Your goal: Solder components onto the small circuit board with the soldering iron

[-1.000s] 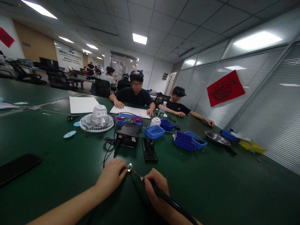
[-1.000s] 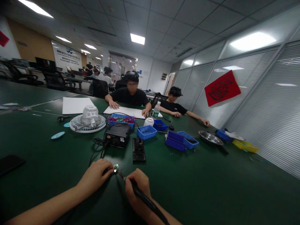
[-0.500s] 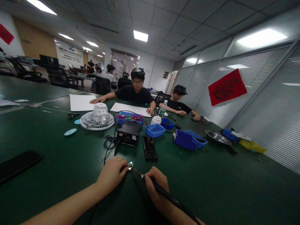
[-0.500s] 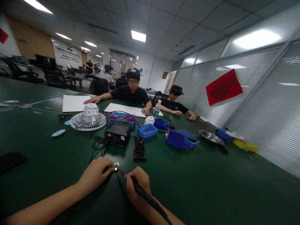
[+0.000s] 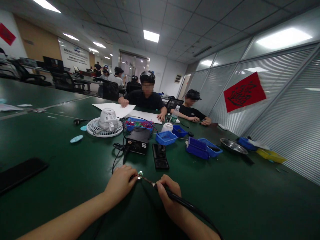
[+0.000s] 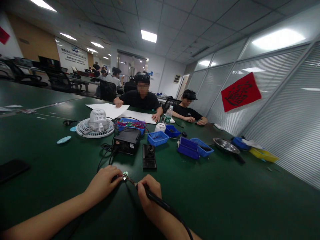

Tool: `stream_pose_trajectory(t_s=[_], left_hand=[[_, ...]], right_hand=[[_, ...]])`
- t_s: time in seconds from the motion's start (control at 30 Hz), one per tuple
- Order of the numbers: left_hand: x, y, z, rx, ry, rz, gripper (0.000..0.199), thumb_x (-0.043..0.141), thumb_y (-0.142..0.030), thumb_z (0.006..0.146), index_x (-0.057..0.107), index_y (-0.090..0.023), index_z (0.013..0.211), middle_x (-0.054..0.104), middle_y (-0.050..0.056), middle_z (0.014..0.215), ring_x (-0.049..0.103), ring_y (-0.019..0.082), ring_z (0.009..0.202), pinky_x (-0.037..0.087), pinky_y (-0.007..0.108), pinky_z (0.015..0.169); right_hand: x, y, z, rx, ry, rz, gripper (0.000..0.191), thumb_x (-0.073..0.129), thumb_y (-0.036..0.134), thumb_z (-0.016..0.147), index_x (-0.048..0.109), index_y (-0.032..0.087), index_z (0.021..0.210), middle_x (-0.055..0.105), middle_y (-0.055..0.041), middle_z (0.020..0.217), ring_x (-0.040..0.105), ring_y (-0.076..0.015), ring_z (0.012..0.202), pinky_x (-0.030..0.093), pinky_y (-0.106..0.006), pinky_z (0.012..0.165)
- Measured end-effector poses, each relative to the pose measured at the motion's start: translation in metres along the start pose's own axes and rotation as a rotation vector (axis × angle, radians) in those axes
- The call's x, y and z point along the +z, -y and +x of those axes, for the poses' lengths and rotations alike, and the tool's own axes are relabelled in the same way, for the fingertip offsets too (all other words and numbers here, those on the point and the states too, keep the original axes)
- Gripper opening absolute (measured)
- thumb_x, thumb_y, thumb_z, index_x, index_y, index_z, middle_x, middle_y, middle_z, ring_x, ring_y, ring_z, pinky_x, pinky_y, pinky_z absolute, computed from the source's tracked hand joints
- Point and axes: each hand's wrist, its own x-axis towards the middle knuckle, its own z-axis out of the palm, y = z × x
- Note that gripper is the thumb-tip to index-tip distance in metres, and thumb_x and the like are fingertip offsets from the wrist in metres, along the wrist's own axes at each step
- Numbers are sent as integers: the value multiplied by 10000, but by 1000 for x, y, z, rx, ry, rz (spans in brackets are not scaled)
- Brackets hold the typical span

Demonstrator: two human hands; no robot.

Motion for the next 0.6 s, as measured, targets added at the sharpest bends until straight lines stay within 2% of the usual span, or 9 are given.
stream_pose_trajectory(t_s=[0.4,0.6], left_hand=[[0,0,1,-6,11,-9,170,511,-302,870,664,-235,838,664,11,899,548,196,914,337,311,764],[1,2,0,-7,8,0,186,493,-286,872,670,-237,843,661,13,906,550,195,920,344,303,761]], right_hand=[[2,0,0,3,-21,-8,228,479,234,865,513,191,643,507,17,605,507,-130,552,388,-239,551],[0,0,-3,-49,-63,-3,209,466,224,871,534,192,677,534,9,631,532,-138,575,405,-243,570]])
